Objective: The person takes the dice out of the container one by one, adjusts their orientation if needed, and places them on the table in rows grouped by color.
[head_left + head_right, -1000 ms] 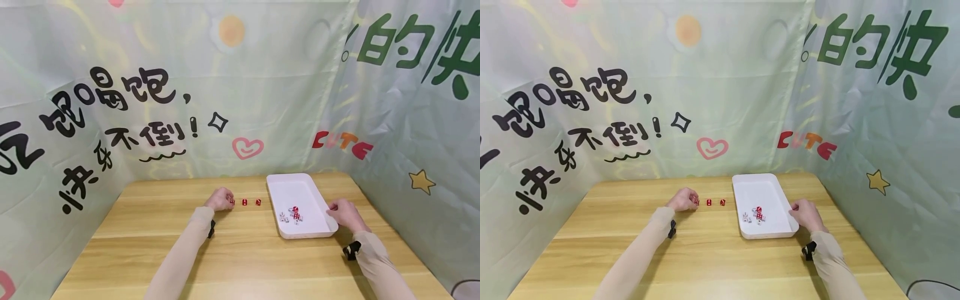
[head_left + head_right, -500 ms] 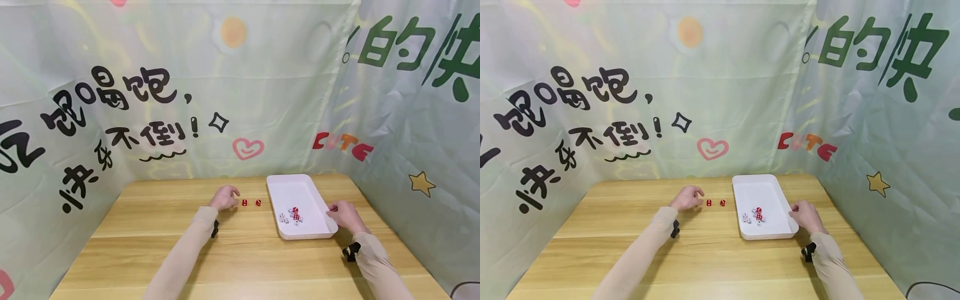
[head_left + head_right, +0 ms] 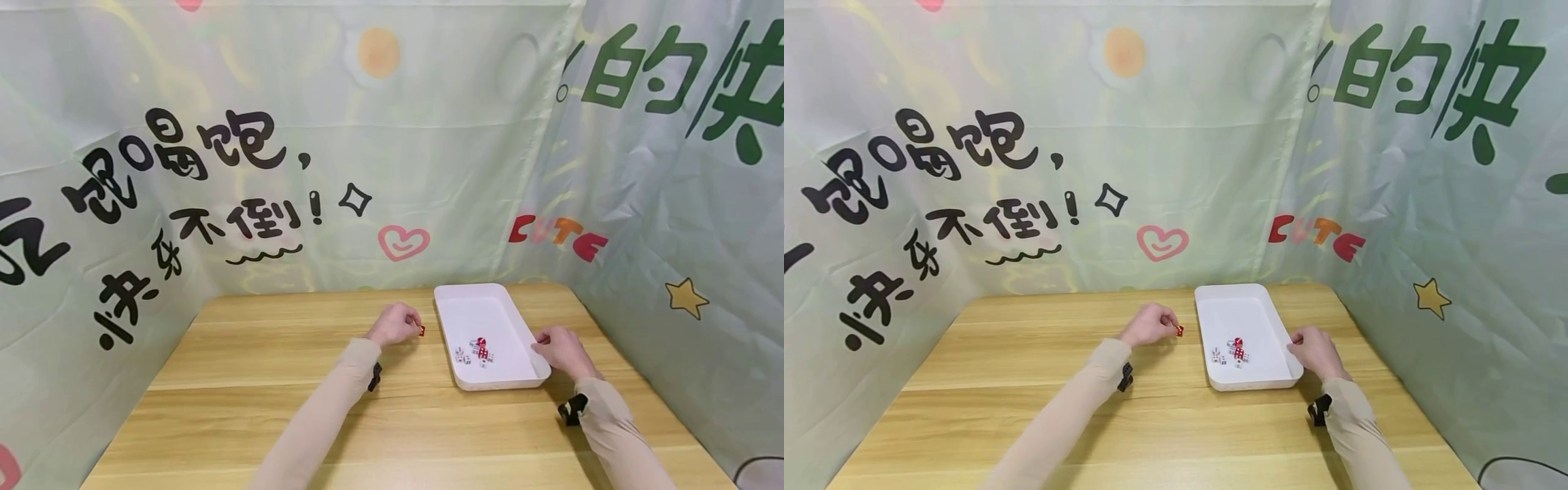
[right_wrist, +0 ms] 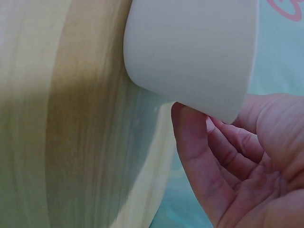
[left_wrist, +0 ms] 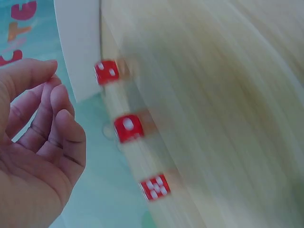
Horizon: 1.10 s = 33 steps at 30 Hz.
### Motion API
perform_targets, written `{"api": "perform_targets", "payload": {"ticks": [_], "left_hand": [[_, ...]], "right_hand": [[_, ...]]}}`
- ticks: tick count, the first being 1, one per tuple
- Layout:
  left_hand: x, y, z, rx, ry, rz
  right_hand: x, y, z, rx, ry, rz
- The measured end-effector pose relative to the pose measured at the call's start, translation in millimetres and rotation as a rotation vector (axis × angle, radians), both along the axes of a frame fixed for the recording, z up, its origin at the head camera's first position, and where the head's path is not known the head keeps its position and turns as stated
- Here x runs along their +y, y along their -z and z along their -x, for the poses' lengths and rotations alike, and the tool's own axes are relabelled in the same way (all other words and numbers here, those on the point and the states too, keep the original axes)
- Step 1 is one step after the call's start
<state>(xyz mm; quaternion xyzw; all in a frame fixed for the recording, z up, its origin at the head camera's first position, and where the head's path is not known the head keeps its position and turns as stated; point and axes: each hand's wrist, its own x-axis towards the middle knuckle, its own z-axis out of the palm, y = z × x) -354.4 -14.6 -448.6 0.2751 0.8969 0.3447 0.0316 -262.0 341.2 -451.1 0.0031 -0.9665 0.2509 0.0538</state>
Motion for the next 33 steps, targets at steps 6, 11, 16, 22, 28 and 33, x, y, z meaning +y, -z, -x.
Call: {"api": "perform_targets", "payload": {"ticks": [6, 11, 16, 22, 28, 33], "left_hand": [[21, -4.7, -3.1, 0.014, 0.048, -0.018], [37, -7.0, -6.2, 0.013, 0.071, -0.015], [51, -4.5, -11.1, 0.013, 0.079, -0.005], [65, -1.2, -17.9, 0.071, 0.091, 0.037], [81, 1.4, -22.9, 0.152, 0.105, 0.153], [90, 1.4, -26.2, 0.203, 0.112, 0.212]], "right_hand": [[-2, -2.9, 0.5, -0.006, -0.002, 0.007], [-2, -2.7, 0.5, 0.002, -0.003, 0.009], [-1, -4.0, -1.7, -0.004, 0.001, 0.012], [0, -3.4, -3.4, -0.009, 0.0, 0.015], [1, -1.1, -3.5, -0.019, 0.008, 0.014], [-1, -1.5, -1.6, -0.008, -0.002, 0.013]]}}
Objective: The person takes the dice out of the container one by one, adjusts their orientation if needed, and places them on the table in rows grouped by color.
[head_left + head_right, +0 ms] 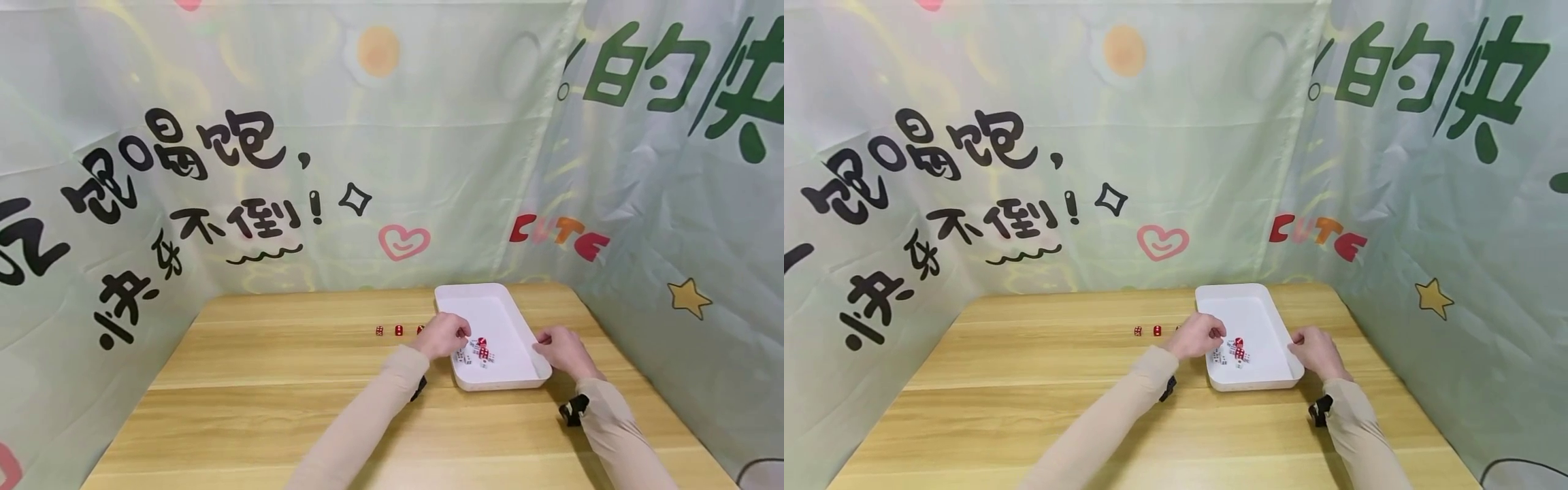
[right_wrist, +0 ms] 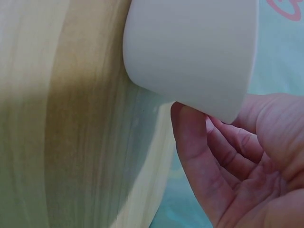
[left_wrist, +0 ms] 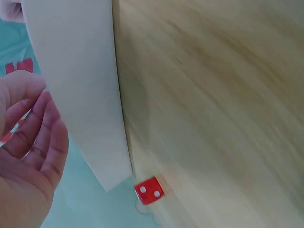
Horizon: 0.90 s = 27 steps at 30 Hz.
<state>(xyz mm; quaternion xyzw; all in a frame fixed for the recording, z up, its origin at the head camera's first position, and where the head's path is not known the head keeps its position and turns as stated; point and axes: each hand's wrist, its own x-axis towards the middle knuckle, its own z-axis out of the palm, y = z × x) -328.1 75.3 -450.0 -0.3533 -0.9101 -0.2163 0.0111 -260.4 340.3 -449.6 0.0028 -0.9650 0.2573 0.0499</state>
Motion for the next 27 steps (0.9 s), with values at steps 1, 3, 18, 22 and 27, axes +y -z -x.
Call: {"api": "perform_targets", "payload": {"ticks": [1, 3, 18, 22, 27], "left_hand": [[1, 0.4, -0.7, 0.01, 0.0, 0.013], [4, 1.2, -2.4, 0.015, -0.004, 0.037], [27, 7.0, -7.9, -0.023, 0.022, 0.133], [30, 7.9, -8.9, -0.03, 0.015, 0.151], [34, 10.3, -9.5, -0.019, 0.004, 0.152]], "right_hand": [[-1, -0.1, 0.2, -0.001, -0.003, -0.001], [-2, -0.4, 0.2, 0.001, -0.004, -0.003], [-2, -3.6, -0.9, -0.009, -0.002, 0.005], [-2, -2.5, -0.3, -0.015, 0.004, 0.006], [-1, -1.4, 0.0, -0.014, 0.004, 0.005]]}}
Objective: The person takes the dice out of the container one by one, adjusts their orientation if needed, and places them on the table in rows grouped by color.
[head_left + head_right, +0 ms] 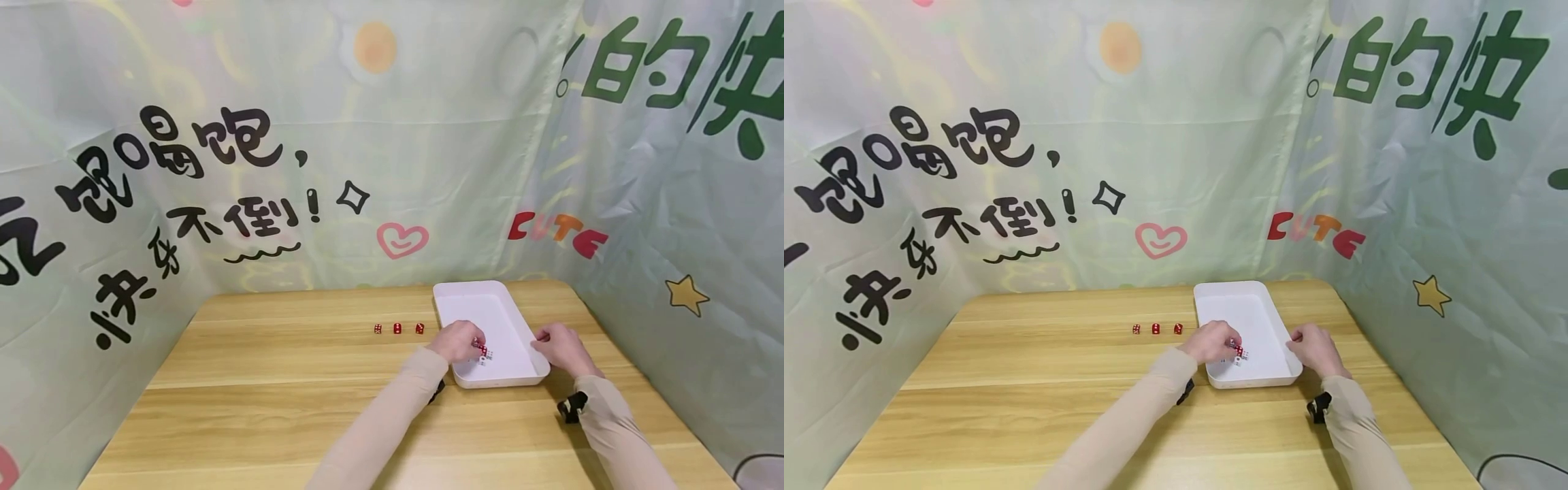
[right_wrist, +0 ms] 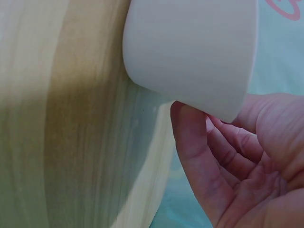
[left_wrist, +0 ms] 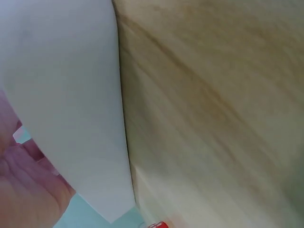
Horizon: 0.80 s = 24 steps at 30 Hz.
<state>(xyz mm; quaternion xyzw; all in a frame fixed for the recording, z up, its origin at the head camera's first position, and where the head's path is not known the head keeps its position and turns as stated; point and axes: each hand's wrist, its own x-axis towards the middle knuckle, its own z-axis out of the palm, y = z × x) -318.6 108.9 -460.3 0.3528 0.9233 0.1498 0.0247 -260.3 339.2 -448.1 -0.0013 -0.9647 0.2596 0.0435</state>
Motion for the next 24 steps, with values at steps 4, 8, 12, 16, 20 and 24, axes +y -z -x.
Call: {"api": "perform_targets", "payload": {"ticks": [4, 8, 12, 16, 20, 24], "left_hand": [[2.2, 2.0, 0.0, 0.015, -0.001, -0.002], [4.6, 3.4, -0.4, 0.004, -0.011, 0.003], [5.5, 4.4, -1.5, 0.003, -0.019, 0.009], [3.6, 3.3, -2.7, -0.006, -0.026, -0.002], [0.6, 1.9, -3.2, -0.028, -0.033, -0.04], [-2.4, 0.9, -2.2, -0.051, -0.043, -0.093]], "right_hand": [[0.6, 0.0, 0.3, -0.002, 0.004, 0.005], [1.5, 0.1, 0.8, -0.003, 0.003, 0.008], [1.0, 0.5, -0.1, -0.002, -0.002, 0.01], [-0.8, 0.4, -0.4, 0.001, -0.007, 0.008], [-0.7, 0.5, -0.5, 0.004, -0.01, 0.007], [-0.1, -0.2, 0.2, 0.004, -0.007, 0.005]]}}
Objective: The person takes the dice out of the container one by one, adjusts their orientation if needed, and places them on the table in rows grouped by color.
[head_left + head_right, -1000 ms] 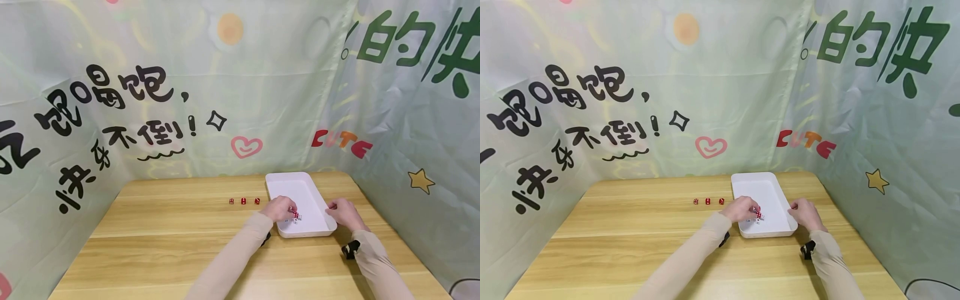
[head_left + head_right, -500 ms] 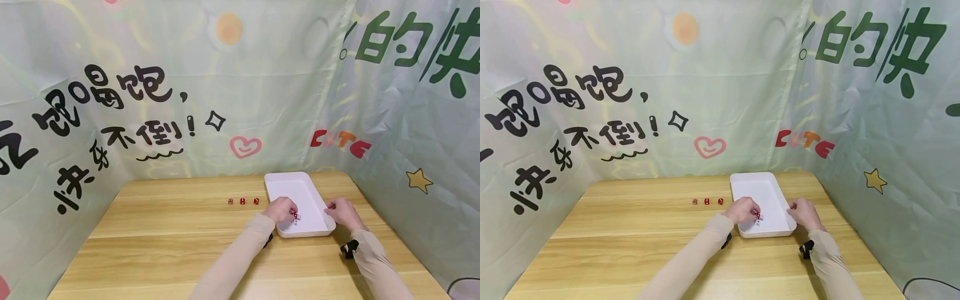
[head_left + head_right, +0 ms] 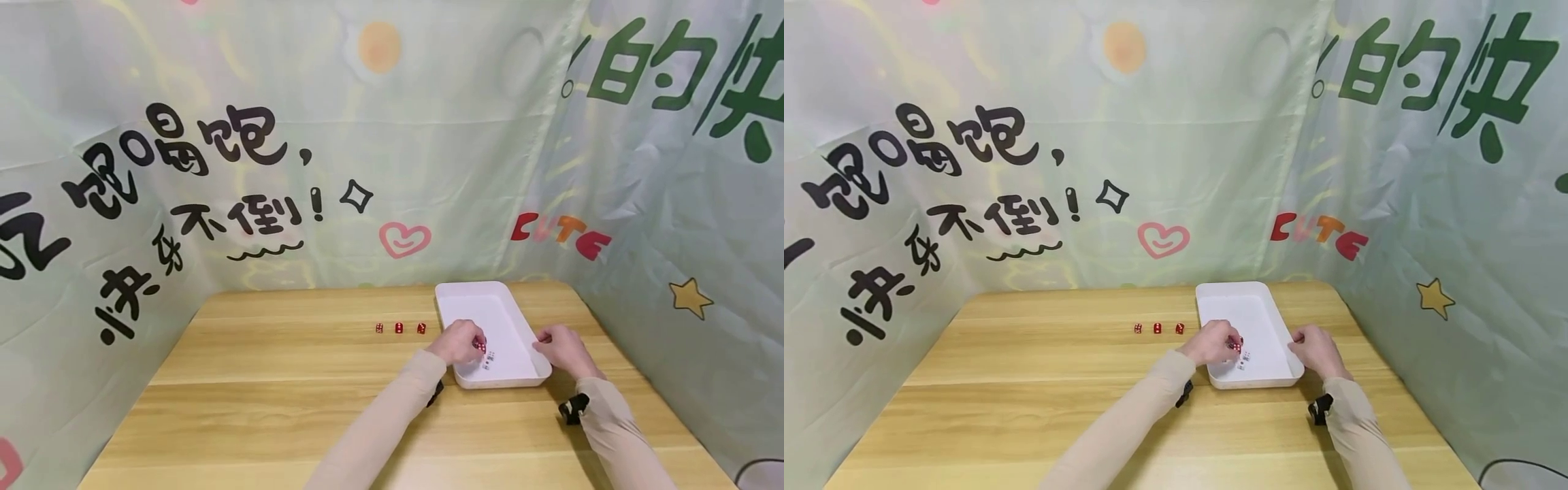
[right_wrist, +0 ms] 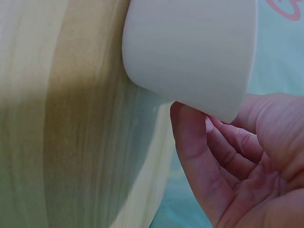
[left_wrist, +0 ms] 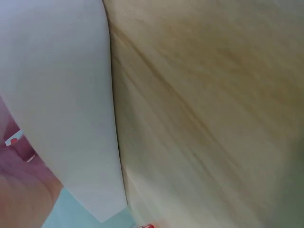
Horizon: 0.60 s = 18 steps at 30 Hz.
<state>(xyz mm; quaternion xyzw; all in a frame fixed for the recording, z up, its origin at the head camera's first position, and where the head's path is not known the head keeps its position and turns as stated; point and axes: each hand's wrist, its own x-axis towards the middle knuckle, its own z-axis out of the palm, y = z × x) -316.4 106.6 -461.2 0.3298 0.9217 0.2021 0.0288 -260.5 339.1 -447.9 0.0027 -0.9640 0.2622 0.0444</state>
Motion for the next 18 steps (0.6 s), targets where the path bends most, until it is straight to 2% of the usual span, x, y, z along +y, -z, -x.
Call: {"api": "perform_targets", "payload": {"ticks": [8, 13, 18], "left_hand": [[-9, -5.8, 3.0, -0.002, -0.031, -0.116], [-19, -7.9, 4.0, -0.008, -0.018, -0.192], [-32, -6.5, 6.0, -0.052, -0.001, -0.279]], "right_hand": [[0, 0.8, 3.5, -0.009, 0.006, 0.0], [0, 2.4, 3.9, -0.011, 0.001, 0.002], [1, 1.6, 2.7, -0.003, -0.012, -0.001]]}}
